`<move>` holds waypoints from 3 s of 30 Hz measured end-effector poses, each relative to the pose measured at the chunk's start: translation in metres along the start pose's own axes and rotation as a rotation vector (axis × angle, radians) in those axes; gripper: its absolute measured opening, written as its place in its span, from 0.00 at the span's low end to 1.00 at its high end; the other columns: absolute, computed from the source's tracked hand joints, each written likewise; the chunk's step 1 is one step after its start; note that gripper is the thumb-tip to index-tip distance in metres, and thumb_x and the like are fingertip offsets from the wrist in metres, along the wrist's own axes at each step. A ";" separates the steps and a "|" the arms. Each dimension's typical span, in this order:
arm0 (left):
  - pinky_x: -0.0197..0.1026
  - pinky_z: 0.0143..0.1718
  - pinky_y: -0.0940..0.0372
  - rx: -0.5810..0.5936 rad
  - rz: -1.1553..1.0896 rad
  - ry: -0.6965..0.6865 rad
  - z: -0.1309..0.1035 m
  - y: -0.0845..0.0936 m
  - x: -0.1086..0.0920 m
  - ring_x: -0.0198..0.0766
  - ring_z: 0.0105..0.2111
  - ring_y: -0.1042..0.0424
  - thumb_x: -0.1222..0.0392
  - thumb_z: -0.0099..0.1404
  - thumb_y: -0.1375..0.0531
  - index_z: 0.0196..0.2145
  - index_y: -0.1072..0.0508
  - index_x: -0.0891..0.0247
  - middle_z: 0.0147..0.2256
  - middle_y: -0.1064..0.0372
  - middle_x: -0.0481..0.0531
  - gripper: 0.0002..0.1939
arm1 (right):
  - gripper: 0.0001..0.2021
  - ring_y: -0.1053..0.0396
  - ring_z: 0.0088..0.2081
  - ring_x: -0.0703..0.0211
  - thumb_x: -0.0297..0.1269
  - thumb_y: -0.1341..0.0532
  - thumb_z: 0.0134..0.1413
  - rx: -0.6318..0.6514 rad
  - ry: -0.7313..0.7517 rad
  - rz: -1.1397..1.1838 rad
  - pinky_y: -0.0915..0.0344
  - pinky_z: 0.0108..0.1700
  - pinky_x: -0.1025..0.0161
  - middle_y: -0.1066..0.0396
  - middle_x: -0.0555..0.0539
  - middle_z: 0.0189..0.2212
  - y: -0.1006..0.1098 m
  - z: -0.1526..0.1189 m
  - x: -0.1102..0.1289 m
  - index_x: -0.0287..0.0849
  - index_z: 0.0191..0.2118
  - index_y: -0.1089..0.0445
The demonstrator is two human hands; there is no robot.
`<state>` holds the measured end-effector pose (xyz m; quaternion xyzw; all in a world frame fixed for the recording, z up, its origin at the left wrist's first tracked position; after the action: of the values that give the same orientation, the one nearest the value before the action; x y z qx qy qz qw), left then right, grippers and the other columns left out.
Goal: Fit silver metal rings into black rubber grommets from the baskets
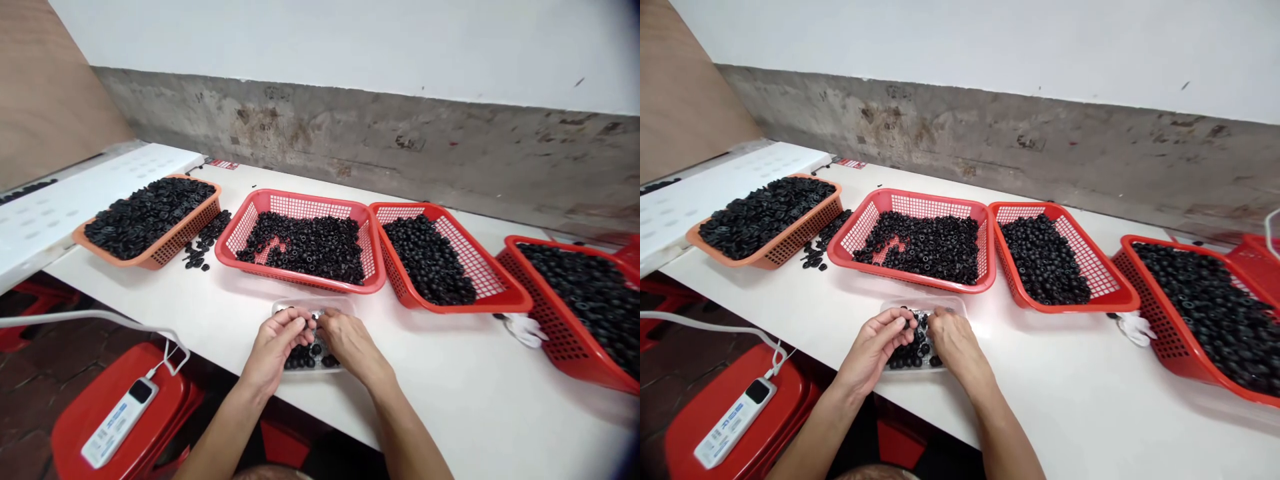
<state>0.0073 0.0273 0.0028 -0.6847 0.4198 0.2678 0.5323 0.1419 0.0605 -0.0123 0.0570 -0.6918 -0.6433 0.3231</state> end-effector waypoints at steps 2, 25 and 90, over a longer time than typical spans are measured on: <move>0.32 0.32 0.36 0.003 0.009 0.002 0.000 0.000 0.001 0.31 0.27 0.31 0.56 0.56 0.29 0.35 0.22 0.67 0.32 0.25 0.53 0.13 | 0.07 0.30 0.30 0.58 0.25 0.43 0.61 -0.036 0.023 0.052 0.39 0.31 0.63 0.29 0.46 0.31 0.006 0.000 0.000 0.40 0.35 0.30; 0.31 0.23 0.46 0.066 -0.051 0.069 0.006 -0.006 0.008 0.24 0.20 0.40 0.53 0.54 0.28 0.33 0.20 0.67 0.27 0.29 0.50 0.14 | 0.08 0.29 0.47 0.55 0.33 0.42 0.64 -0.371 0.246 0.770 0.32 0.49 0.57 0.29 0.44 0.44 0.050 -0.008 0.010 0.47 0.44 0.26; 0.38 0.41 0.38 0.137 0.268 -0.097 0.006 -0.013 -0.001 0.37 0.35 0.32 0.53 0.63 0.36 0.36 0.19 0.65 0.32 0.26 0.51 0.12 | 0.15 0.26 0.36 0.55 0.32 0.42 0.64 -0.772 0.476 -0.112 0.37 0.40 0.55 0.23 0.39 0.36 0.046 -0.021 0.032 0.31 0.53 0.35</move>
<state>0.0188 0.0340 0.0089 -0.5708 0.4986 0.3397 0.5570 0.1428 0.0344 0.0416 0.1159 -0.3037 -0.8395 0.4354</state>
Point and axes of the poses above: each hand's wrist, its own z-axis towards the middle knuckle, its own y-axis out of the back of the hand, x = y × z, the point moved 5 cm from there along z, towards the middle knuckle
